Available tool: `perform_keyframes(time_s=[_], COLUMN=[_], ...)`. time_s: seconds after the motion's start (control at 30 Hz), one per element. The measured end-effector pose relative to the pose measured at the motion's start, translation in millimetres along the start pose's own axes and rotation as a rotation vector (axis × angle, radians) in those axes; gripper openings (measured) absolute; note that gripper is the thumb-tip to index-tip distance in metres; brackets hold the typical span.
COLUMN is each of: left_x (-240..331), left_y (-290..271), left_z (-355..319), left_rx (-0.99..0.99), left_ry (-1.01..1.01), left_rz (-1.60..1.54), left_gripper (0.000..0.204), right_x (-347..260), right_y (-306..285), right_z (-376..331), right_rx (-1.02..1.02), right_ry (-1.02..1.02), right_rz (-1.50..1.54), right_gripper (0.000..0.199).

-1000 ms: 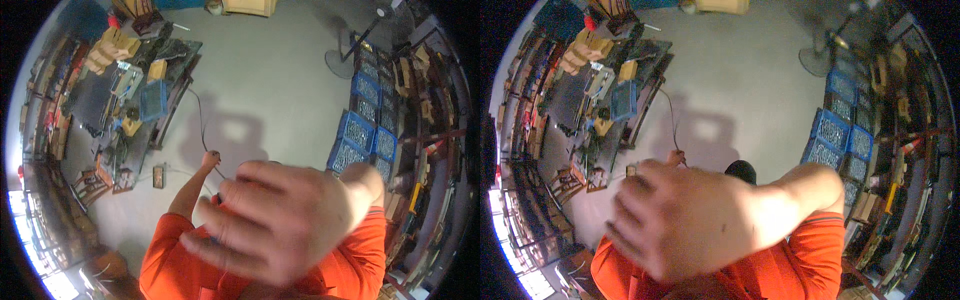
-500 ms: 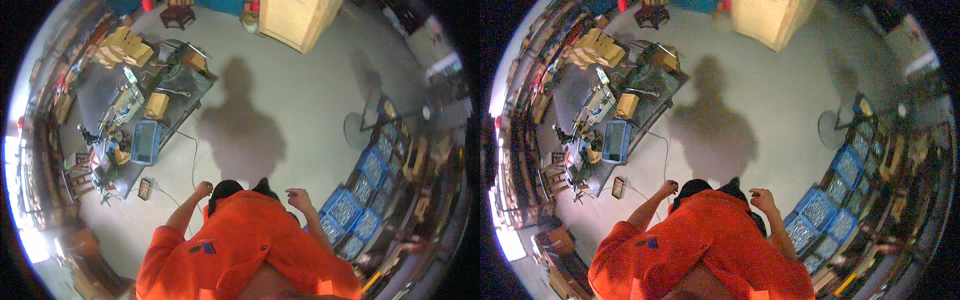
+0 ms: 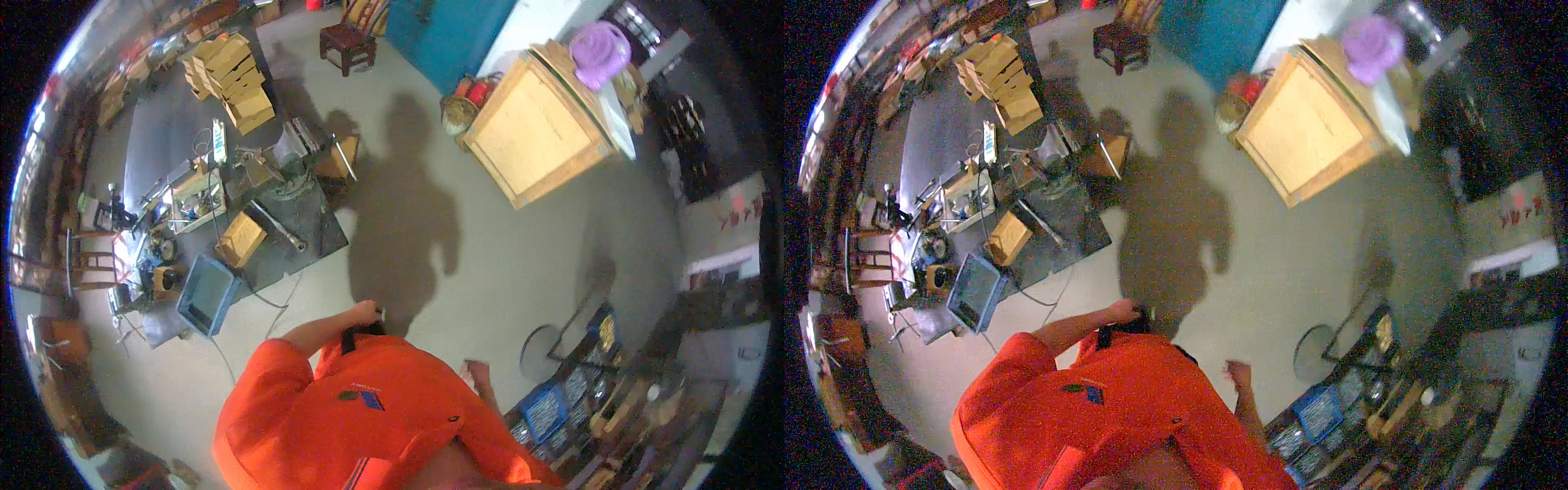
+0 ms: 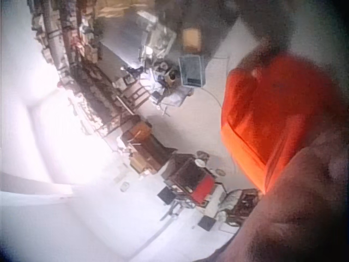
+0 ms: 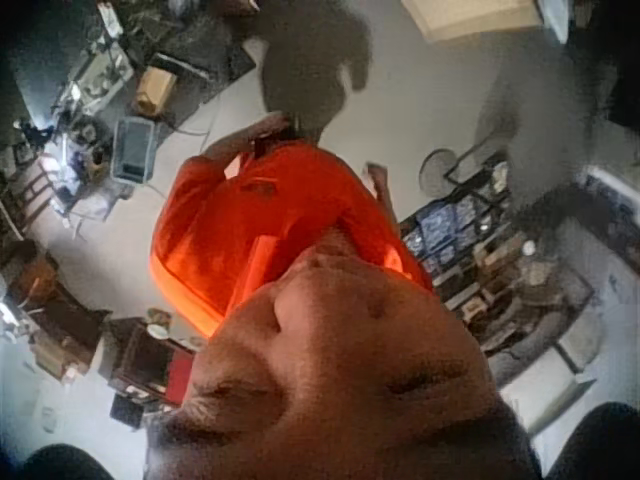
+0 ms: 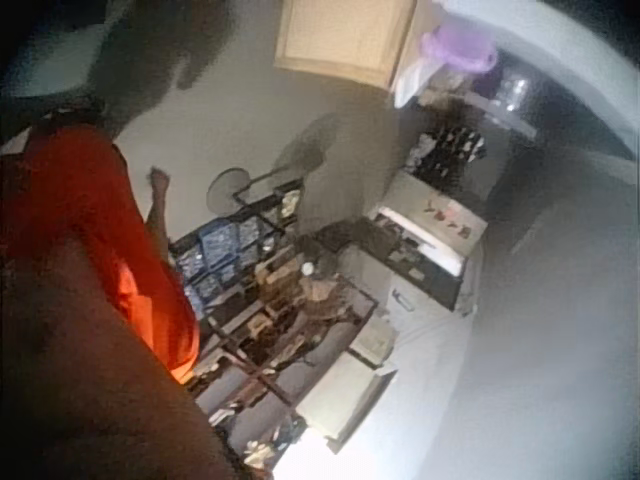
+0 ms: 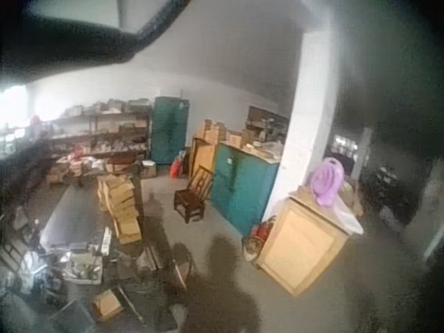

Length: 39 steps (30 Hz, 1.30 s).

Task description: The person assembles flat cardboard pieces into small boxes by hand. They pick up pre-cut cardboard pieces, fold them into box shapes, and place the finished boxes on a table. The person also stacks and organizes the flat cardboard pieces before assembly.

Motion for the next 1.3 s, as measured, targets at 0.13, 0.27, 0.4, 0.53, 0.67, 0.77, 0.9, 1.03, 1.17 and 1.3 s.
perform_keyframes(time_s=[0.13,0.27,0.4,0.53,0.67,0.77,0.9,1.03,1.17,1.3], left_x=[106,127,94,58,84,52,-10,-28,-42,-75], left_y=[-120,-224,-284,-330,-417,-459,-503,-602,-744,-863], left_z=[24,76,138,181,186,198,236,275,318,341], left_rx=[0.044,0.149,0.187,0.172,0.367,0.471,0.518,0.431,0.52,0.659], left_ry=[0.104,0.167,-0.01,-0.16,-0.14,-0.176,-0.282,-0.446,-0.358,-0.279], left_rz=[0.033,-0.299,-0.305,-0.359,-0.456,-0.665,-0.766,-0.482,-0.679,-0.629], left_gripper=[0.033,0.032,0.031,0.032,0.033,0.031,0.028,0.025,0.029,0.03], right_x=[-31,-96,-176,-309,-441,-590,-752,-813,-791,-815], right_y=[-35,-80,-134,-188,-268,-249,-171,-128,-167,-167], right_z=[7,88,203,323,483,588,662,720,780,840], right_rx=[0.001,-0.018,-0.085,-0.222,-0.143,-0.332,-0.388,-0.508,-0.413,-0.494], right_ry=[0.219,0.272,0.222,0.036,0.141,-0.107,-0.258,-0.286,-0.001,0.186], right_rz=[0.021,-0.043,-0.147,-0.186,-0.273,-0.405,-0.039,-0.096,-0.513,-0.652], right_gripper=[0.023,0.024,0.025,0.028,0.02,0.016,0.016,0.018,0.03,0.03])
Point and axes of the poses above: each hand's wrist, its own z-axis towards the middle knuckle, its own y-axis out of the palm, x = y × z, the point moved 8 cm from there along z, towards the middle knuckle, and after that the axes turned 13 degrees about -x, right-handed, at the moved point
